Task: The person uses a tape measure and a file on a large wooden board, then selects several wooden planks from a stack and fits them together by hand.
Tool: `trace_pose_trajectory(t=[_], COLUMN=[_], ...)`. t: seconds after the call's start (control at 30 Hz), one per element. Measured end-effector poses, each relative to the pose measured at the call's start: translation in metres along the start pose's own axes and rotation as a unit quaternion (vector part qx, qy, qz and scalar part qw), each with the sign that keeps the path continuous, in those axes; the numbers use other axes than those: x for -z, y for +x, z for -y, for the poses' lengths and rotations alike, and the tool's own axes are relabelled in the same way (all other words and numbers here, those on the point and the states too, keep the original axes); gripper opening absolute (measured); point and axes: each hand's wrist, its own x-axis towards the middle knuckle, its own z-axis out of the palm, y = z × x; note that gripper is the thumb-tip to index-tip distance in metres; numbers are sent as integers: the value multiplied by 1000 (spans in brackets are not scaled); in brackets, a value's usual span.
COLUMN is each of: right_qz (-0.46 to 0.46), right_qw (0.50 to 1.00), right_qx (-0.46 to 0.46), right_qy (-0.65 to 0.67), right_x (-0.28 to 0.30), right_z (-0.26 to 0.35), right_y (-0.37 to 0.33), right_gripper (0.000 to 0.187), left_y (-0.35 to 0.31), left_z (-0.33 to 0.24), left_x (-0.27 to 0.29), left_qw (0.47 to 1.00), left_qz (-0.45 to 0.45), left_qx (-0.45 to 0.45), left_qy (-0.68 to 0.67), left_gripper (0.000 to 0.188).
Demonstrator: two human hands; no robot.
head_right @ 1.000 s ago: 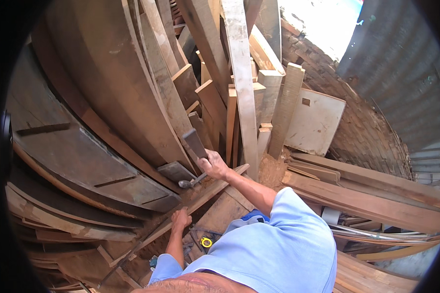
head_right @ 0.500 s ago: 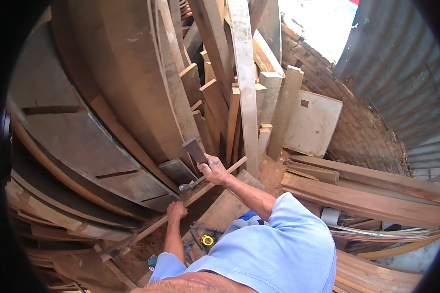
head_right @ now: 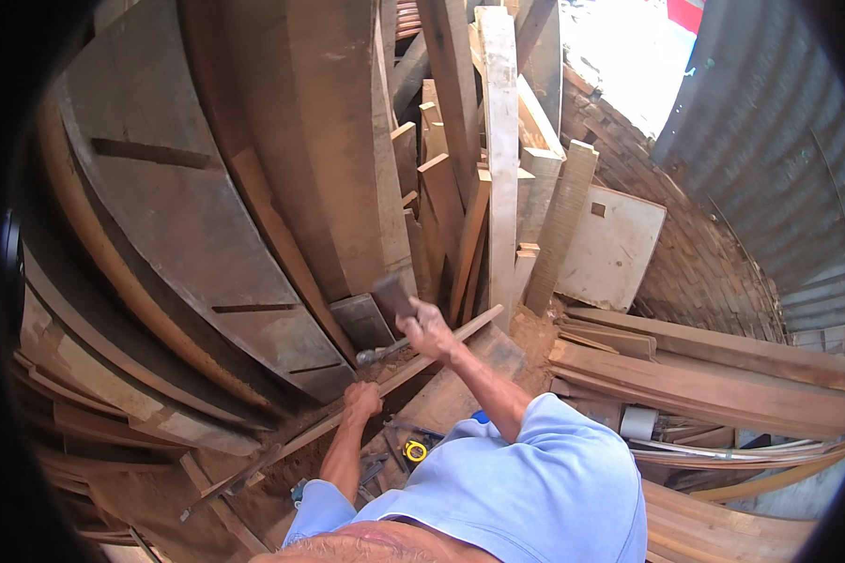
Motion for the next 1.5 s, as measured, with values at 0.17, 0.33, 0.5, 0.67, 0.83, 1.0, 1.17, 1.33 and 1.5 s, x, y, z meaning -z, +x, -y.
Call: trace_pose_trajectory(t=[0.17, 0.33, 0.5, 0.67, 0.83, 1.0, 1.17, 1.33, 1.5], right_qz=[-148, -65, -13, 60, 48, 53, 46, 48, 55], right_qw=[976, 995, 999, 997, 999, 998, 999, 999, 997], right_qx=[75, 48, 32, -45, 8, 19, 18, 2, 43], right_qy=[-139, -52, -5, -6, -6, -18, -6, 18, -40], right_x=[43, 42, 3, -20, -14, -15, -7, 4, 2], right_z=[-59, -56, -43, 8, -7, -17, -29, -30, -27], right_y=[70, 83, 64, 36, 30, 22, 15, 31, 89], right_gripper=[14, 19, 25, 29, 26, 28, 29, 30, 21], left_y=[4, 5, -5, -46, -76, 3, 56, 57, 54], left_z=[-12, 1, 0, -10, -54, -67, -69, -63, -61], left_x=[8, -6, 8, 8, -44, -80, -102, -111, -116], left_qw=[999, 999, 1000, 978, 540, 167, 125, 121, 145], left_qz=[-34, -19, -3, -111, -35, 26, -65, -73, -57], left_qx=[-20, -5, -11, 54, 200, 221, 292, 290, 294], left_qy=[-19, -26, -29, -170, -817, -960, -946, -947, -943], left_gripper=[19, 17, 18, 24, 57, 75, 58, 45, 40])
